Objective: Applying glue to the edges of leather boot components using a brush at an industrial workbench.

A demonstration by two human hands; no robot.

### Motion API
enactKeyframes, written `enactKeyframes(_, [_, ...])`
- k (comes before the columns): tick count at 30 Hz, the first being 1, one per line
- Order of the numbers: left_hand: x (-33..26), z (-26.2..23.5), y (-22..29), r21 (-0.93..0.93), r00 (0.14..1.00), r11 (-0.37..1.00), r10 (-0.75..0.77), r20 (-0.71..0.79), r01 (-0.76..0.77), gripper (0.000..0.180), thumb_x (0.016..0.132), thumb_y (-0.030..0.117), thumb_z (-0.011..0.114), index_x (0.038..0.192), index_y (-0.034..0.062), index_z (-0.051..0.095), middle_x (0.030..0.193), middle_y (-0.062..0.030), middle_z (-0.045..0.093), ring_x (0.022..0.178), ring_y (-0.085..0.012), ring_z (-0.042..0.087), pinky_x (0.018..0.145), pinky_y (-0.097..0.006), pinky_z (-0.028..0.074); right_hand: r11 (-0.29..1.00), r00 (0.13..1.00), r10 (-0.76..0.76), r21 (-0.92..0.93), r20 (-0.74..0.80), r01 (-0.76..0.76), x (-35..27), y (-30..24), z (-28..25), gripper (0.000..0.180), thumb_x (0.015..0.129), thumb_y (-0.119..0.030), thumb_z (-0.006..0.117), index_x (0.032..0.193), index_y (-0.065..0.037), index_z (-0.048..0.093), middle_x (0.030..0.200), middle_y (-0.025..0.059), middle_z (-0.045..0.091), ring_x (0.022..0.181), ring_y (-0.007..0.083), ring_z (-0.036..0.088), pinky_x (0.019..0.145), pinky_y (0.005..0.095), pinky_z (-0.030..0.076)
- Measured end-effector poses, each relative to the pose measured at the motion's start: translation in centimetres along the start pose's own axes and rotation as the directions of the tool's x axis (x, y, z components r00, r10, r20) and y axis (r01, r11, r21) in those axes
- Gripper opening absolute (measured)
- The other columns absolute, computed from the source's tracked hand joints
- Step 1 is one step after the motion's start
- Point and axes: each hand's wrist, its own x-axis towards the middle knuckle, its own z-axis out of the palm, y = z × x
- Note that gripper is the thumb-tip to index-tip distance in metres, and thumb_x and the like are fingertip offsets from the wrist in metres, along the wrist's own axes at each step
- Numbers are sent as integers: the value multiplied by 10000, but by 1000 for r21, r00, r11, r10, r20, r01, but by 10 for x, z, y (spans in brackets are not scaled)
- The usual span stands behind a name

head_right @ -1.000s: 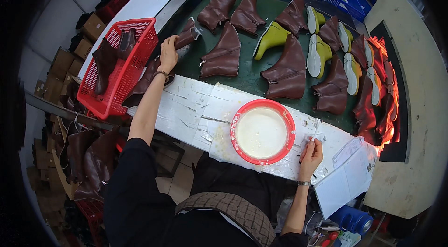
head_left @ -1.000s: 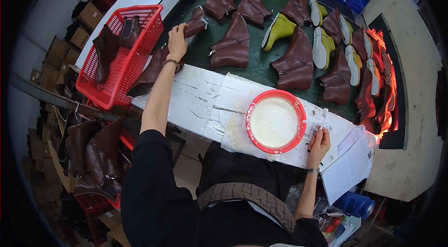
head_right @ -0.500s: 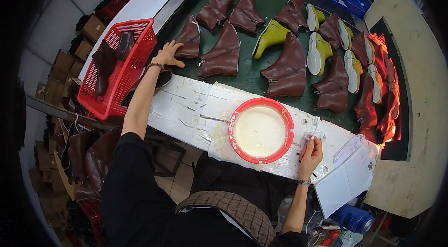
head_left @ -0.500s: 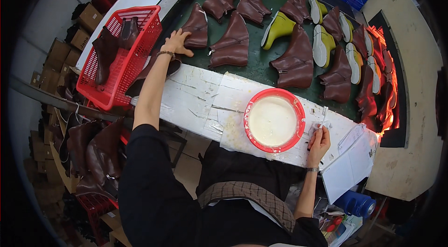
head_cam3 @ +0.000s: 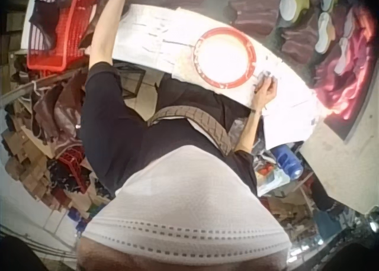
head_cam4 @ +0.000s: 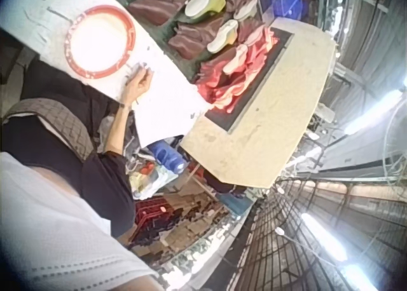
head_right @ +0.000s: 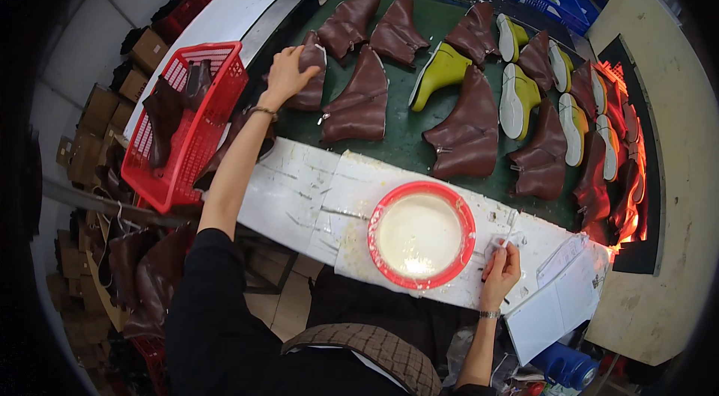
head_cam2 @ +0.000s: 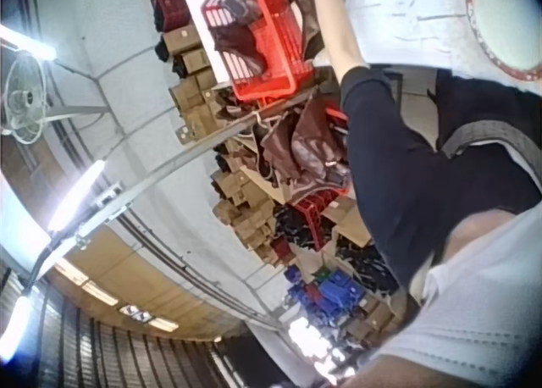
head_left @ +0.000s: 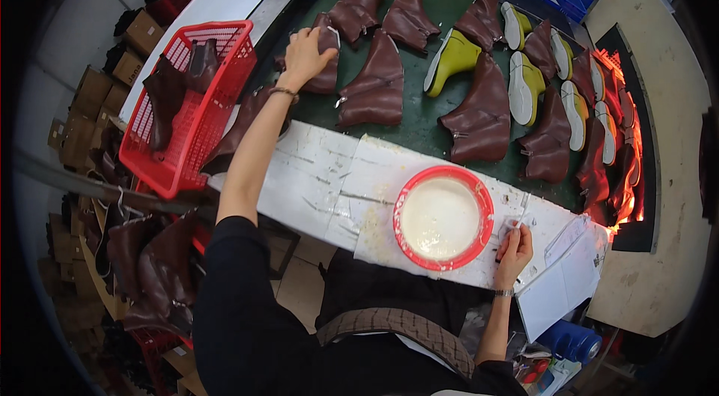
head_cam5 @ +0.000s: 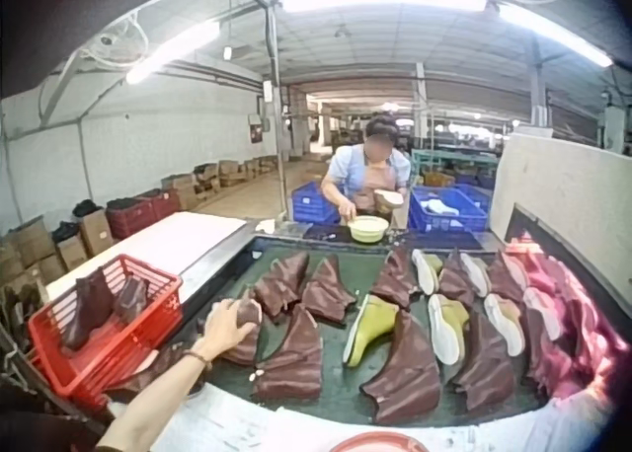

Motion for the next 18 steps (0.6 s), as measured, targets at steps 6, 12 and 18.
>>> enactKeyframes(6, [21,94,-24,290,908,941,-266,325,172,1252,684,457,887,1624,59,162,1662,-241,233,1507,-436,278,1194,-587,277,999,998,43,-23,-48,-44,-3,1,1,218,1087,-170,533,1204,-16,635,712,-45,506,495,17,385,410,197,306])
enactKeyframes(12, [19,102,-42,159,952,977,-182,247,145,1149,699,347,856,1628,135,213,1639,-246,274,1450,-447,346,1172,-591,315,999,998,25,-34,-60,-27,-1,2,0,207,1085,-161,537,1197,-16,635,704,-46,500,483,15,367,404,194,286])
enactKeyframes(18, [11,93,-48,79,979,993,-105,174,93,847,707,302,850,1476,416,512,1626,-243,303,1421,-471,373,1173,-578,325,1000,999,21,-8,-48,-21,1,2,3,211,1084,-168,545,1195,-16,640,711,-46,511,485,13,377,407,195,290])
